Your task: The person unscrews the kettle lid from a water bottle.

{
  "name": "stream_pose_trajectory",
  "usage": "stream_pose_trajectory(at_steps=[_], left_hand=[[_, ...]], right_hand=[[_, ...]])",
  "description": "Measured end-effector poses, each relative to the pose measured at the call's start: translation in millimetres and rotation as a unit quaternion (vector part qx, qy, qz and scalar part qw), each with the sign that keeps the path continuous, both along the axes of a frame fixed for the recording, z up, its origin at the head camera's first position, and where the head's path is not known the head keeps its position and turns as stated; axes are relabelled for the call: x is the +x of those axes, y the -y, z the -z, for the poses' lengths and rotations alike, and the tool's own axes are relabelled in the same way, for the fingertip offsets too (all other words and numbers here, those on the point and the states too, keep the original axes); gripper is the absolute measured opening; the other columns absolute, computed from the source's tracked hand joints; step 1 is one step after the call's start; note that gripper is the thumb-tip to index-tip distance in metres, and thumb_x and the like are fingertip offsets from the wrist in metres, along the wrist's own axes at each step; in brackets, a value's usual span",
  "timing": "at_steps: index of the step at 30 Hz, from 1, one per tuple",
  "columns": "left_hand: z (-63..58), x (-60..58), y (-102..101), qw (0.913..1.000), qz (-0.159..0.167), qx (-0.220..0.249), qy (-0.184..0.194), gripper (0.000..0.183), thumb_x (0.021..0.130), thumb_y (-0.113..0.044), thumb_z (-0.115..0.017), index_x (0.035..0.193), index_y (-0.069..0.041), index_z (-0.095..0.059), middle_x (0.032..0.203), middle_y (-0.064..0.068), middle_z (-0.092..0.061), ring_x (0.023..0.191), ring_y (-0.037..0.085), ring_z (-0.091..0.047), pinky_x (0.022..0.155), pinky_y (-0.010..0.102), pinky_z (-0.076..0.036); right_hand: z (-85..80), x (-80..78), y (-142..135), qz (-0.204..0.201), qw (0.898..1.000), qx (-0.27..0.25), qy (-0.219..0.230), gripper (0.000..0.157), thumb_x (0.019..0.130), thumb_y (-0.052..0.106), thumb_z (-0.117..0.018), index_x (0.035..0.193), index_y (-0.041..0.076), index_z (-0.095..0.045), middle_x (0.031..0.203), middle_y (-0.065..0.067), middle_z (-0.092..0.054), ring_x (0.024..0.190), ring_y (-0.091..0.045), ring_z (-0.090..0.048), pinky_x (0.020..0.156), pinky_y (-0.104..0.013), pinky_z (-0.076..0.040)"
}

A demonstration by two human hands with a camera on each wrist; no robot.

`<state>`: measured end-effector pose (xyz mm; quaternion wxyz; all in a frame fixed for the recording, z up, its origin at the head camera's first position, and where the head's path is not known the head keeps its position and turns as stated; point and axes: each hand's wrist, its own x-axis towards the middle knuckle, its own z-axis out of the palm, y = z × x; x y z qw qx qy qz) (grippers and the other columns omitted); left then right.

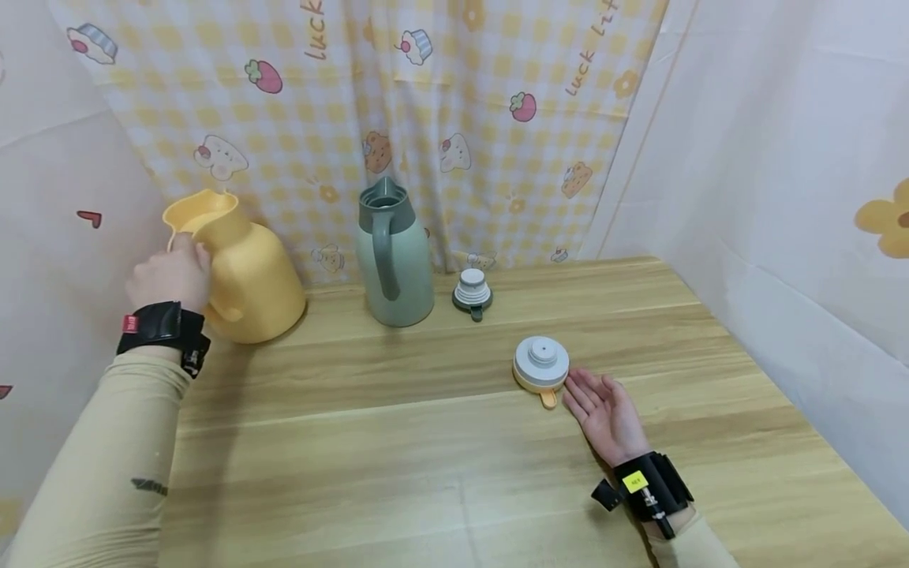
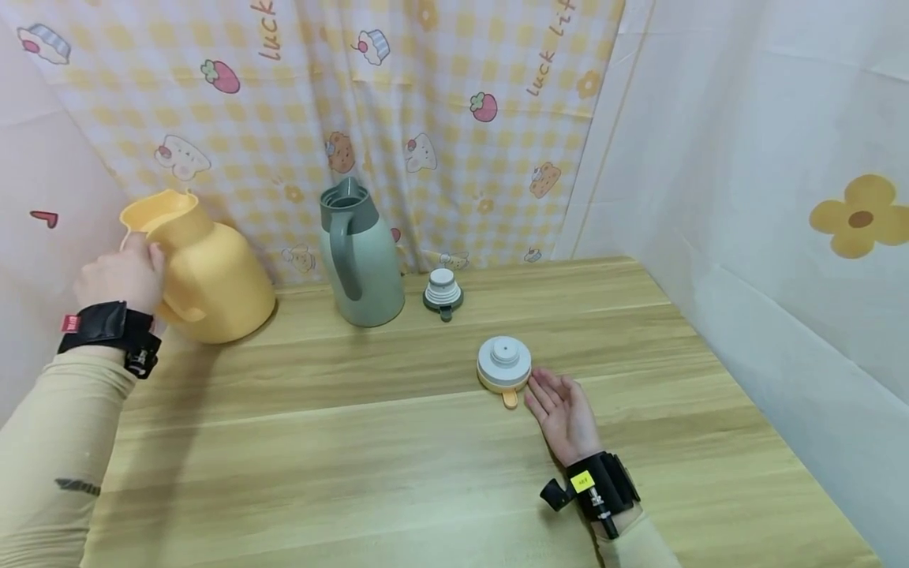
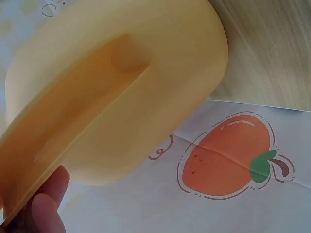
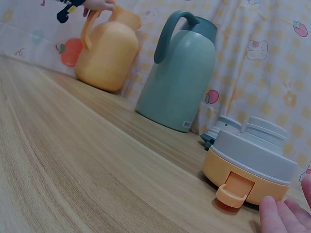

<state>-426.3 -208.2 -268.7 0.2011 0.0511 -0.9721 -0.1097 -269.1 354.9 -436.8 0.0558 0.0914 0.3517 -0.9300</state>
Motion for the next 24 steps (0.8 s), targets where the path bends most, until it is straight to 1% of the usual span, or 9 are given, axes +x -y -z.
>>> stream_pose_trajectory(at_steps=[3,6,10,14,17,19,21,22,24], left_hand=[[2.1,4.8,-1.4,1.0,0.002,0.002,-0.003,0.044,0.104,-0.032,-0.026,0.111,0.007,-0.043,0.082,0.039,-0.051,0.075,0.064,-0.049,0.056,0.064,-0.037],[2.6,7.8,-2.1,1.0,0.004,0.004,0.006,0.044,0.104,-0.034,-0.025,0.112,0.006,-0.042,0.084,0.04,-0.051,0.076,0.064,-0.049,0.055,0.064,-0.037],[-1.3,6.7,-1.0,0.9994,0.001,0.008,0.034,0.057,0.104,-0.043,-0.019,0.129,0.005,-0.037,0.093,0.043,-0.05,0.084,0.066,-0.048,0.061,0.068,-0.037],[-7.0,6.6,-0.2,0.9972,-0.002,0.011,0.073,0.077,0.099,-0.058,-0.014,0.151,-0.001,-0.011,0.113,0.045,-0.044,0.093,0.067,-0.045,0.07,0.07,-0.037],[-7.9,14.1,-4.1,0.9959,-0.002,0.022,0.087,0.09,0.095,-0.067,-0.016,0.151,-0.002,0.01,0.126,0.049,-0.031,0.101,0.067,-0.04,0.075,0.071,-0.036],[-3.9,21.3,-13.3,0.9981,-0.001,0.04,0.047,0.092,0.095,-0.066,-0.024,0.152,-0.002,0.008,0.133,0.048,-0.024,0.109,0.066,-0.036,0.083,0.071,-0.032],[2.2,29.5,-32.6,0.9984,0.009,0.051,-0.02,0.09,0.094,-0.063,-0.034,0.154,-0.002,-0.004,0.137,0.043,-0.023,0.117,0.061,-0.032,0.09,0.07,-0.028],[6.2,33.4,-46.3,0.997,0.019,0.048,-0.058,0.089,0.094,-0.062,-0.041,0.153,-0.003,-0.012,0.138,0.041,-0.025,0.12,0.059,-0.031,0.091,0.07,-0.027],[16.5,40.0,-77.8,0.9887,0.059,0.036,-0.133,0.084,0.089,-0.058,-0.054,0.145,0.0,-0.031,0.135,0.034,-0.034,0.121,0.054,-0.033,0.095,0.067,-0.026]], right_hand=[[0.8,4.5,-1.7,-0.001,1.0,0.009,0.001,0.042,0.107,0.034,-0.027,0.137,0.004,-0.027,0.131,-0.007,-0.046,0.145,-0.022,-0.015,0.114,-0.033,-0.021],[1.5,7.2,-3.2,0.0,1.0,0.014,-0.002,0.041,0.107,0.034,-0.027,0.135,0.004,-0.031,0.13,-0.006,-0.049,0.144,-0.021,-0.019,0.114,-0.033,-0.02],[2.5,4.0,-1.8,0.002,1.0,0.016,-0.011,0.038,0.108,0.032,-0.026,0.132,0.004,-0.035,0.133,-0.008,-0.043,0.144,-0.022,-0.02,0.114,-0.034,-0.019],[2.7,-1.9,1.9,0.013,1.0,0.016,-0.014,0.037,0.108,0.029,-0.025,0.13,0.002,-0.037,0.138,-0.012,-0.034,0.144,-0.026,-0.018,0.114,-0.034,-0.021],[3.2,-3.9,3.0,0.021,1.0,0.018,-0.011,0.037,0.107,0.028,-0.025,0.128,0.001,-0.041,0.14,-0.014,-0.035,0.144,-0.028,-0.018,0.113,-0.036,-0.024],[2.8,-4.0,2.8,0.019,1.0,0.015,-0.006,0.037,0.107,0.027,-0.025,0.128,0.001,-0.04,0.141,-0.015,-0.034,0.144,-0.027,-0.018,0.113,-0.036,-0.024],[2.0,-2.5,2.0,0.02,1.0,0.016,-0.002,0.04,0.108,0.027,-0.024,0.132,-0.001,-0.037,0.144,-0.017,-0.031,0.144,-0.028,-0.019,0.112,-0.037,-0.026],[1.6,-1.4,1.2,0.019,1.0,0.016,0.001,0.041,0.108,0.027,-0.023,0.135,-0.002,-0.034,0.146,-0.018,-0.028,0.144,-0.027,-0.019,0.112,-0.037,-0.026],[0.8,0.2,0.8,0.016,1.0,0.016,0.003,0.044,0.108,0.027,-0.022,0.14,-0.003,-0.028,0.15,-0.018,-0.023,0.144,-0.027,-0.019,0.112,-0.037,-0.026]])
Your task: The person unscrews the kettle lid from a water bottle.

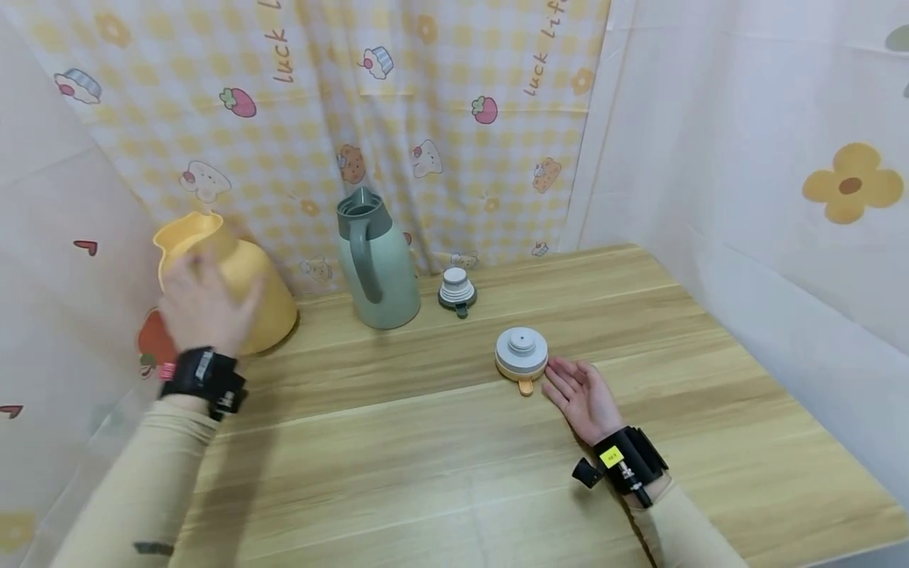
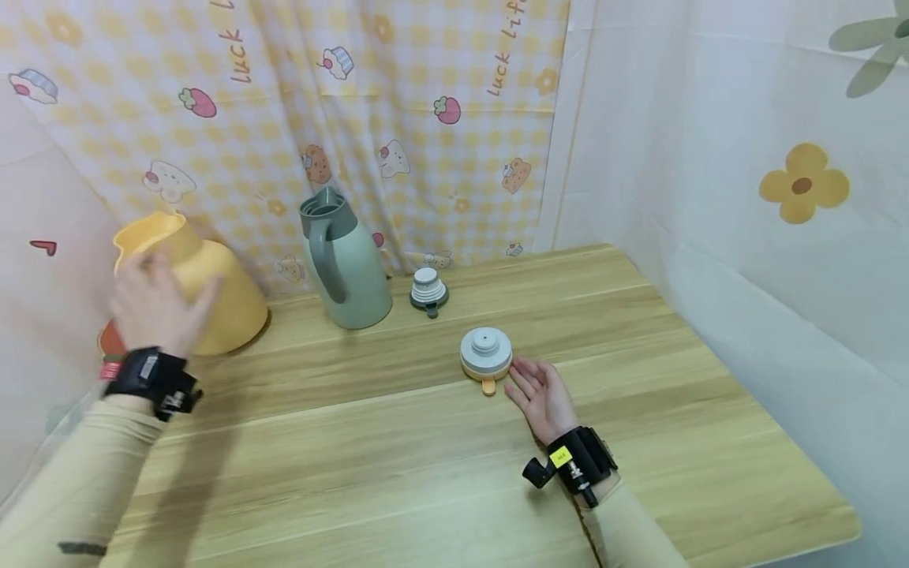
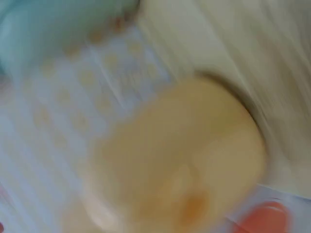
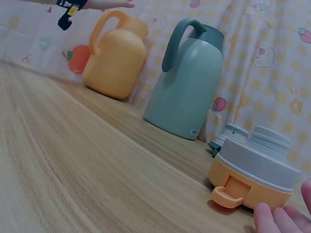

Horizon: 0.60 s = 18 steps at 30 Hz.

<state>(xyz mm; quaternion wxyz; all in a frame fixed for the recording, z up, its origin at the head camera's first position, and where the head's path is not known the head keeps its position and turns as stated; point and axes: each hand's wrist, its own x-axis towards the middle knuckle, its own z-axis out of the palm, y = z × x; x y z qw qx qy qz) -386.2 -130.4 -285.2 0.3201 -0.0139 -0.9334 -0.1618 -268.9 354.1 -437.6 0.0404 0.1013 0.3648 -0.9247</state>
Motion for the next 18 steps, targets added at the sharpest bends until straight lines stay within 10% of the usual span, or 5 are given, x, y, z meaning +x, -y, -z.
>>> stream_pose_trajectory(at_steps=[4,9,14,18], left_hand=[[24.4,12.5,-78.1,0.9918,0.124,-0.018,-0.025,0.089,0.077,-0.055,-0.073,0.136,0.003,-0.042,0.131,0.03,-0.044,0.12,0.048,-0.041,0.098,0.061,-0.032],[60.0,22.3,-178.1,0.9509,0.278,0.026,0.133,0.107,0.073,-0.058,-0.077,0.147,0.002,-0.028,0.144,0.026,-0.037,0.131,0.041,-0.036,0.105,0.057,-0.031],[97.5,25.8,-243.3,0.896,0.343,0.064,0.275,0.11,0.074,-0.057,-0.078,0.151,0.0,-0.024,0.15,0.021,-0.033,0.138,0.036,-0.03,0.109,0.052,-0.026],[119.0,20.7,-277.9,0.8763,0.372,0.06,0.3,0.108,0.071,-0.057,-0.079,0.148,0.001,-0.03,0.145,0.019,-0.041,0.132,0.033,-0.04,0.106,0.046,-0.034]], right_hand=[[-3.0,1.4,0.1,0.0,1.0,-0.002,0.003,0.045,0.108,0.027,-0.023,0.141,-0.002,-0.028,0.151,-0.018,-0.021,0.144,-0.027,-0.019,0.113,-0.038,-0.025],[-5.8,5.2,-0.9,-0.001,1.0,0.0,0.009,0.039,0.107,0.026,-0.027,0.131,-0.001,-0.041,0.141,-0.017,-0.037,0.143,-0.03,-0.022,0.111,-0.043,-0.029],[-4.1,7.7,3.3,-0.006,1.0,0.009,0.012,0.041,0.107,0.026,-0.028,0.134,-0.003,-0.039,0.138,-0.017,-0.042,0.141,-0.031,-0.024,0.109,-0.045,-0.031],[-3.8,8.9,4.6,-0.002,1.0,0.018,0.008,0.041,0.107,0.025,-0.029,0.134,-0.004,-0.039,0.138,-0.018,-0.043,0.14,-0.033,-0.027,0.109,-0.045,-0.032]])
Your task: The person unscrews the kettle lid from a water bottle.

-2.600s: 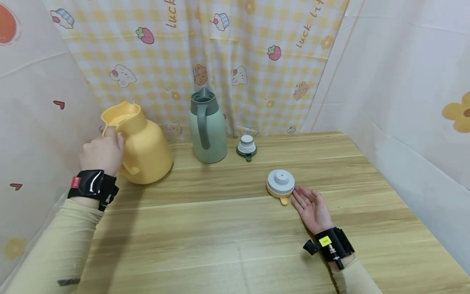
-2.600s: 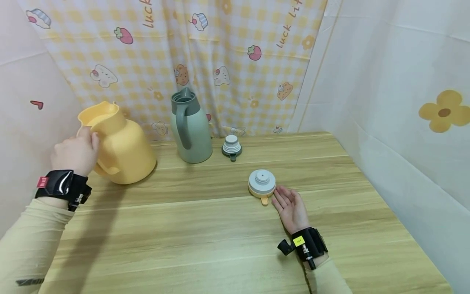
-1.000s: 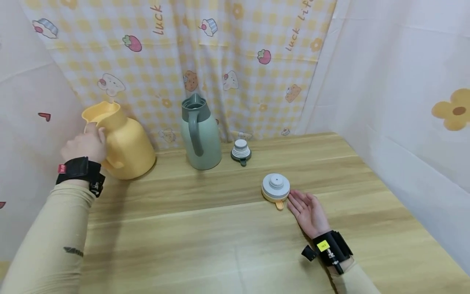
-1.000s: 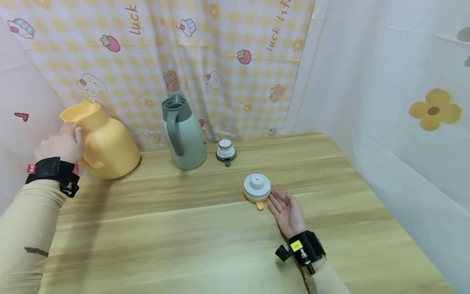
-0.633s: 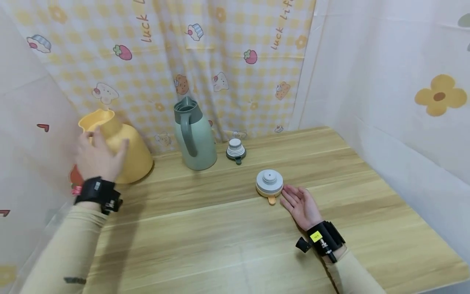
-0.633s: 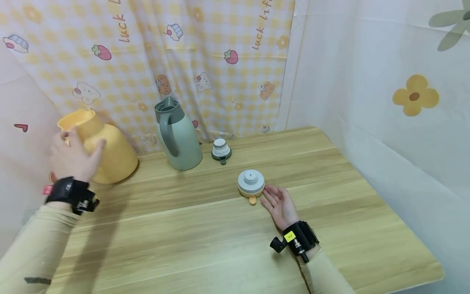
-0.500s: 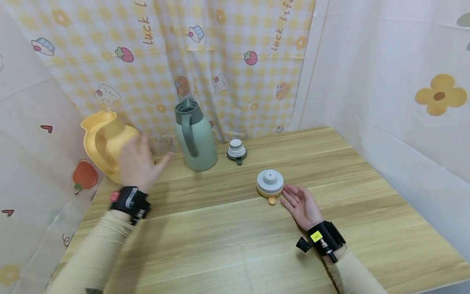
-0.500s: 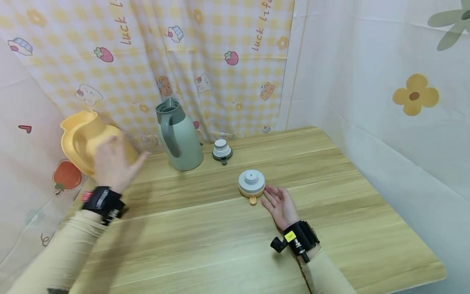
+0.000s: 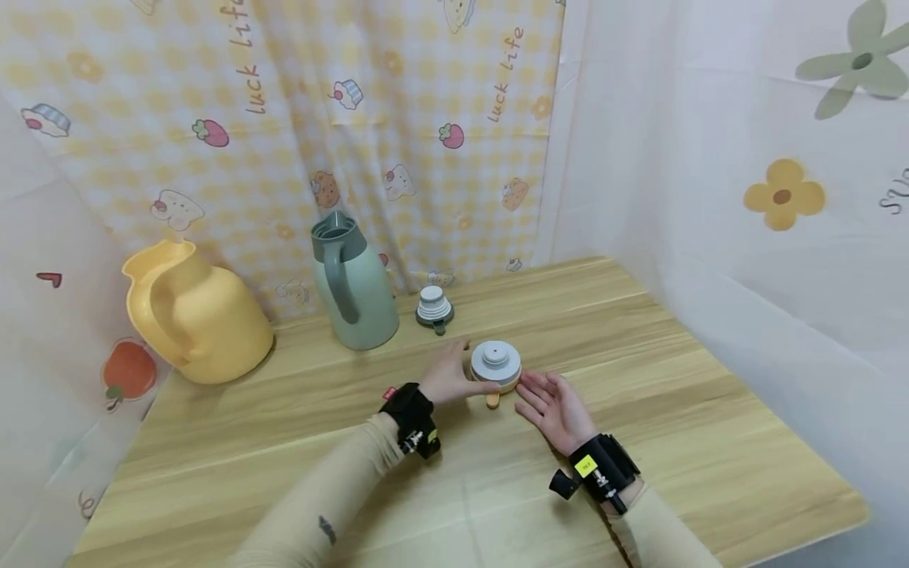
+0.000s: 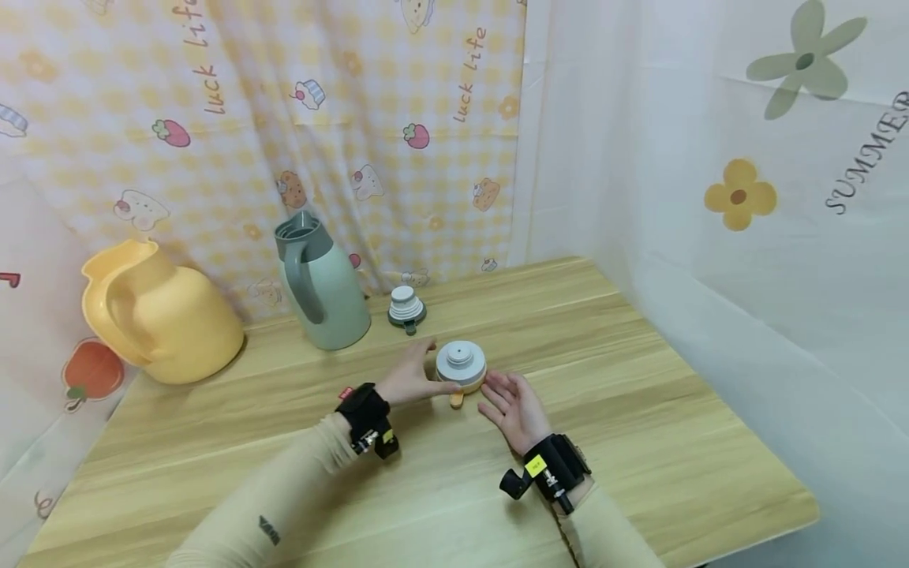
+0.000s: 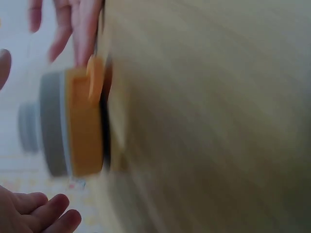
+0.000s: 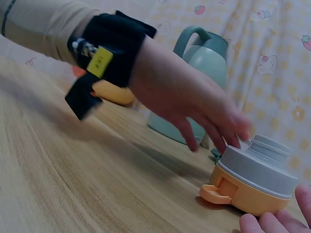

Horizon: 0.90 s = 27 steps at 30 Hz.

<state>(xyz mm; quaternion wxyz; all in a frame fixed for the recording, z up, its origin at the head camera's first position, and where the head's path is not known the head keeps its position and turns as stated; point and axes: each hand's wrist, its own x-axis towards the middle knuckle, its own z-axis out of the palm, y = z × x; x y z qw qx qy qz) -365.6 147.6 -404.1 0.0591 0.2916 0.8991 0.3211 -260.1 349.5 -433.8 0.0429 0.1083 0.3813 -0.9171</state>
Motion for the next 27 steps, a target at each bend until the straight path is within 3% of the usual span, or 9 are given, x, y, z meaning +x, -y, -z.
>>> stream_pose_trajectory(at_steps=[3,6,10,16,22,27], left_hand=[[9.7,-2.4,-15.0,0.9998,0.011,0.015,-0.003,0.103,0.069,-0.053,-0.082,0.144,0.001,-0.035,0.136,0.016,-0.048,0.124,0.03,-0.046,0.101,0.044,-0.038],[13.0,-4.1,-24.1,0.9998,-0.002,0.014,-0.01,0.104,0.067,-0.053,-0.084,0.143,0.001,-0.037,0.132,0.015,-0.05,0.121,0.029,-0.048,0.099,0.043,-0.039],[13.6,-4.8,-30.3,0.9995,-0.03,0.005,-0.013,0.106,0.066,-0.051,-0.085,0.144,0.001,-0.036,0.133,0.017,-0.048,0.121,0.03,-0.048,0.1,0.043,-0.039],[12.0,-3.9,-30.9,0.9991,-0.04,0.001,-0.01,0.099,0.067,-0.048,-0.086,0.142,-0.002,-0.041,0.132,0.014,-0.049,0.121,0.028,-0.048,0.1,0.042,-0.039],[14.1,-6.7,-27.7,0.9996,-0.025,0.009,0.002,0.094,0.067,-0.047,-0.086,0.138,-0.004,-0.044,0.125,0.01,-0.056,0.114,0.025,-0.054,0.096,0.039,-0.042],[10.5,-12.1,-16.5,0.9996,0.006,0.007,0.025,0.086,0.069,-0.042,-0.085,0.134,-0.001,-0.045,0.122,0.01,-0.058,0.109,0.023,-0.057,0.094,0.036,-0.044]], right_hand=[[2.4,0.8,2.1,-0.001,1.0,0.01,-0.003,0.042,0.107,0.024,-0.028,0.134,-0.005,-0.039,0.137,-0.019,-0.044,0.138,-0.033,-0.03,0.108,-0.044,-0.033],[3.4,0.3,2.2,-0.003,1.0,0.024,-0.008,0.045,0.106,0.024,-0.028,0.137,-0.007,-0.037,0.138,-0.02,-0.044,0.136,-0.032,-0.034,0.107,-0.043,-0.034],[3.3,0.1,1.3,-0.009,0.999,0.036,-0.011,0.047,0.106,0.023,-0.027,0.139,-0.008,-0.035,0.141,-0.021,-0.042,0.135,-0.032,-0.035,0.107,-0.042,-0.034],[3.7,-0.2,0.4,-0.011,0.999,0.037,-0.006,0.046,0.105,0.023,-0.027,0.138,-0.008,-0.037,0.141,-0.021,-0.041,0.136,-0.033,-0.034,0.106,-0.041,-0.036],[3.9,0.6,1.0,-0.012,0.999,0.044,-0.004,0.046,0.106,0.023,-0.026,0.138,-0.008,-0.035,0.14,-0.02,-0.044,0.136,-0.033,-0.034,0.106,-0.041,-0.036],[2.5,-0.6,2.0,-0.004,0.999,0.046,-0.003,0.042,0.106,0.023,-0.027,0.134,-0.006,-0.04,0.14,-0.022,-0.042,0.137,-0.034,-0.033,0.106,-0.041,-0.036]])
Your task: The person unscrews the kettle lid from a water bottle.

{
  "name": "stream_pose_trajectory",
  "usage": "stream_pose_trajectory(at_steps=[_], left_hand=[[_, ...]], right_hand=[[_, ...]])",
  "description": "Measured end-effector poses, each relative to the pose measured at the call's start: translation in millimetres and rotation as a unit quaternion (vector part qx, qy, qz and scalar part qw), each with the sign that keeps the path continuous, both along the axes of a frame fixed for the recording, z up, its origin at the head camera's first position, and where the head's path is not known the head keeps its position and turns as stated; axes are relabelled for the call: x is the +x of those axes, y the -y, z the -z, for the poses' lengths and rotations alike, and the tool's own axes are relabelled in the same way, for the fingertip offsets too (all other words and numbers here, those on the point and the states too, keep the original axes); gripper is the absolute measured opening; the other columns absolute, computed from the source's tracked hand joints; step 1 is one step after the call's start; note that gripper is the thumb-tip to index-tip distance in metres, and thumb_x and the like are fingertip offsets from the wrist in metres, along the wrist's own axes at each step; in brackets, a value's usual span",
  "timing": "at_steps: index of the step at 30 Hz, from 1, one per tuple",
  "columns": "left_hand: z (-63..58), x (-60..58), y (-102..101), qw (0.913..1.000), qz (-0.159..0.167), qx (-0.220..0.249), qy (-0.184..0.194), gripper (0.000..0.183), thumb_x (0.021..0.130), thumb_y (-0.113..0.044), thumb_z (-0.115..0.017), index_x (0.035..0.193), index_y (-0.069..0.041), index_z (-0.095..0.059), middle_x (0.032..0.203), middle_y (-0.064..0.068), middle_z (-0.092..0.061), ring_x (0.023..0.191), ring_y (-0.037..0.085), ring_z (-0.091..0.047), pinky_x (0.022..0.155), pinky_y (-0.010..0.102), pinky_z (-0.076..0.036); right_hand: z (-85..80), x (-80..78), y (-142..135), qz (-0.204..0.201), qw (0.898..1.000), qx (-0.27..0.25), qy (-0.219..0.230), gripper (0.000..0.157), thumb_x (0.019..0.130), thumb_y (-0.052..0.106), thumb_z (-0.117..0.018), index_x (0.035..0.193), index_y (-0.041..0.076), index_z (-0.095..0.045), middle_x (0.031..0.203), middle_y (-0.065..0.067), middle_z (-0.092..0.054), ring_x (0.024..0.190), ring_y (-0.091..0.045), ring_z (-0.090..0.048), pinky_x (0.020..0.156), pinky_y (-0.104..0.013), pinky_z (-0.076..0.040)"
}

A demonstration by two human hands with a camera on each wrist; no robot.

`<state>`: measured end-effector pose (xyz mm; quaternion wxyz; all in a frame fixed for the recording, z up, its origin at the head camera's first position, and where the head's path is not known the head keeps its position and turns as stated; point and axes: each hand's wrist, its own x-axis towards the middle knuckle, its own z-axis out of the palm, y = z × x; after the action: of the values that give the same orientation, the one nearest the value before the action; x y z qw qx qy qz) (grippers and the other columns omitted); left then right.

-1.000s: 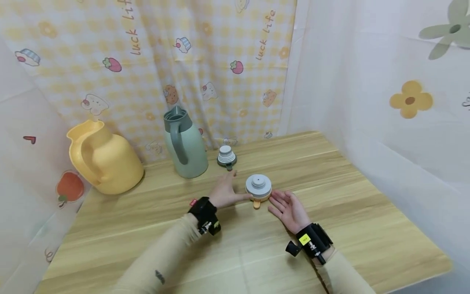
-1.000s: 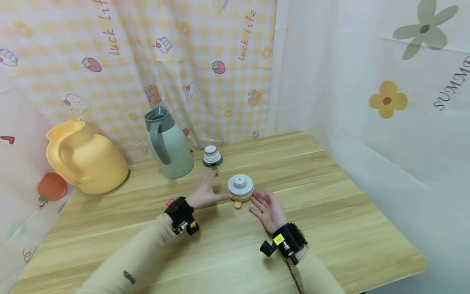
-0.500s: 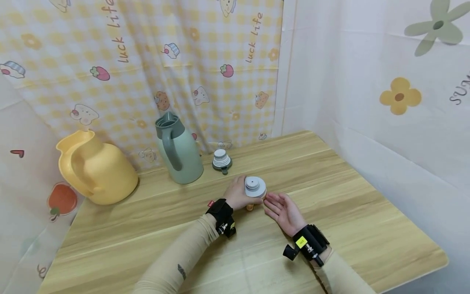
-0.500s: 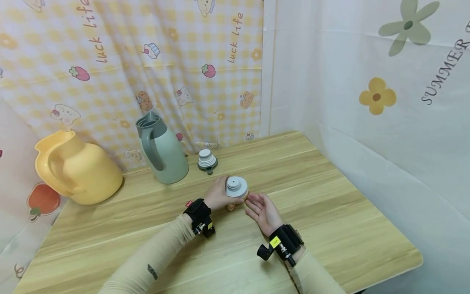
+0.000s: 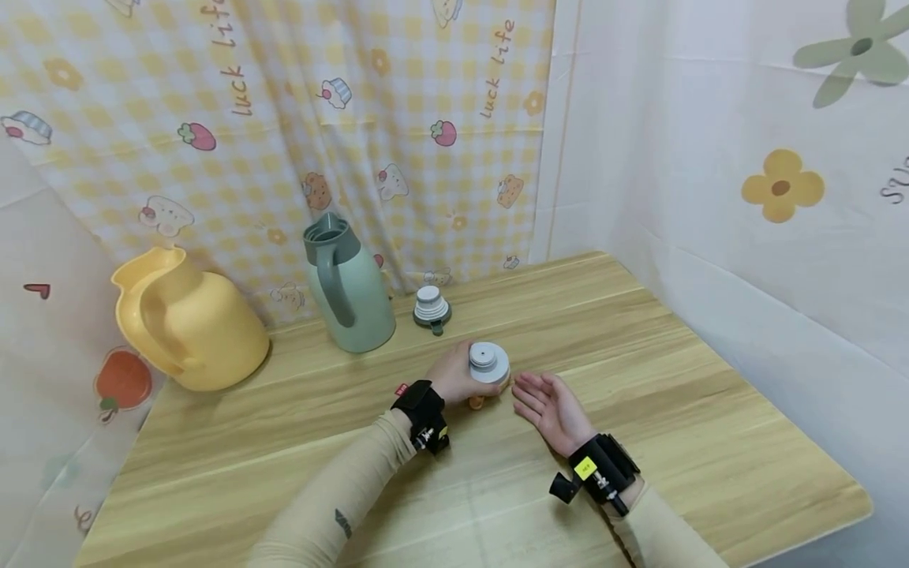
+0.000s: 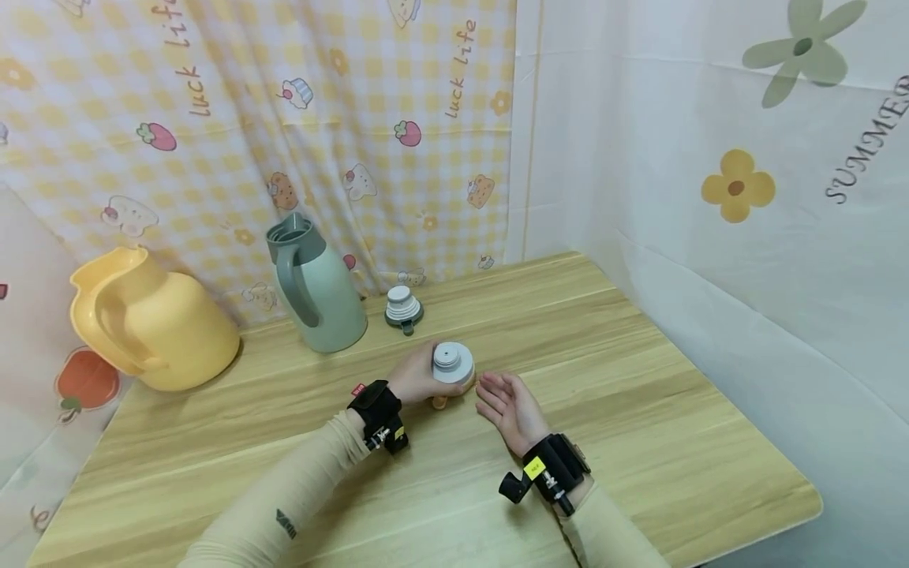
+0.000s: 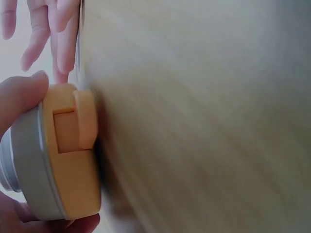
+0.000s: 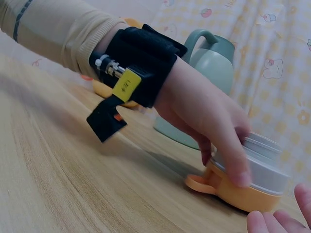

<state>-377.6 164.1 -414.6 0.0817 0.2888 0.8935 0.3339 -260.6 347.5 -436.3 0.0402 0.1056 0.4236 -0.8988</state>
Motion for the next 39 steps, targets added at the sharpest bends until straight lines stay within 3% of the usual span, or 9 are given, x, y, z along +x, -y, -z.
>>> stream_pose_trajectory(at_steps=[9,17,24,32,39], left_hand=[[-18.0,-0.5,58.2,0.996,-0.018,-0.083,0.029,0.084,0.066,-0.037,-0.087,0.129,0.002,-0.048,0.115,0.011,-0.06,0.102,0.023,-0.059,0.089,0.036,-0.047],[-15.6,-16.3,126.1,0.9951,-0.045,-0.084,0.027,0.086,0.065,-0.032,-0.086,0.13,0.005,-0.045,0.115,0.014,-0.059,0.102,0.025,-0.058,0.089,0.039,-0.047],[-21.3,-4.7,184.0,0.9906,-0.098,-0.082,0.05,0.093,0.069,-0.03,-0.084,0.137,0.01,-0.036,0.125,0.023,-0.055,0.111,0.034,-0.056,0.093,0.045,-0.045],[-21.9,-11.3,230.4,0.9834,-0.153,-0.082,0.052,0.092,0.072,-0.031,-0.081,0.137,0.013,-0.034,0.127,0.028,-0.052,0.11,0.037,-0.055,0.094,0.047,-0.043],[-26.0,-18.6,258.1,0.9759,-0.192,-0.086,0.058,0.089,0.075,-0.032,-0.079,0.135,0.016,-0.034,0.127,0.033,-0.05,0.11,0.04,-0.054,0.095,0.049,-0.043]], right_hand=[[-1.5,1.1,-0.7,-0.016,1.0,-0.008,-0.004,0.039,0.106,0.023,-0.028,0.129,-0.002,-0.047,0.134,-0.017,-0.05,0.134,-0.031,-0.039,0.107,-0.039,-0.035],[-6.4,3.2,-4.1,-0.015,1.0,-0.023,-0.007,0.038,0.107,0.024,-0.028,0.131,-0.001,-0.043,0.131,-0.013,-0.053,0.134,-0.029,-0.039,0.109,-0.037,-0.032],[-3.0,3.9,2.8,-0.033,0.999,-0.024,-0.017,0.04,0.108,0.027,-0.026,0.133,-0.001,-0.04,0.129,-0.011,-0.053,0.128,-0.024,-0.047,0.109,-0.037,-0.033],[-2.3,3.8,1.9,-0.035,0.999,-0.028,-0.012,0.04,0.107,0.028,-0.027,0.133,0.0,-0.037,0.133,-0.013,-0.049,0.13,-0.025,-0.044,0.11,-0.037,-0.03],[-4.7,4.2,3.8,-0.037,0.999,-0.037,-0.004,0.04,0.108,0.029,-0.027,0.134,0.0,-0.034,0.13,-0.012,-0.051,0.128,-0.024,-0.046,0.11,-0.036,-0.03]])
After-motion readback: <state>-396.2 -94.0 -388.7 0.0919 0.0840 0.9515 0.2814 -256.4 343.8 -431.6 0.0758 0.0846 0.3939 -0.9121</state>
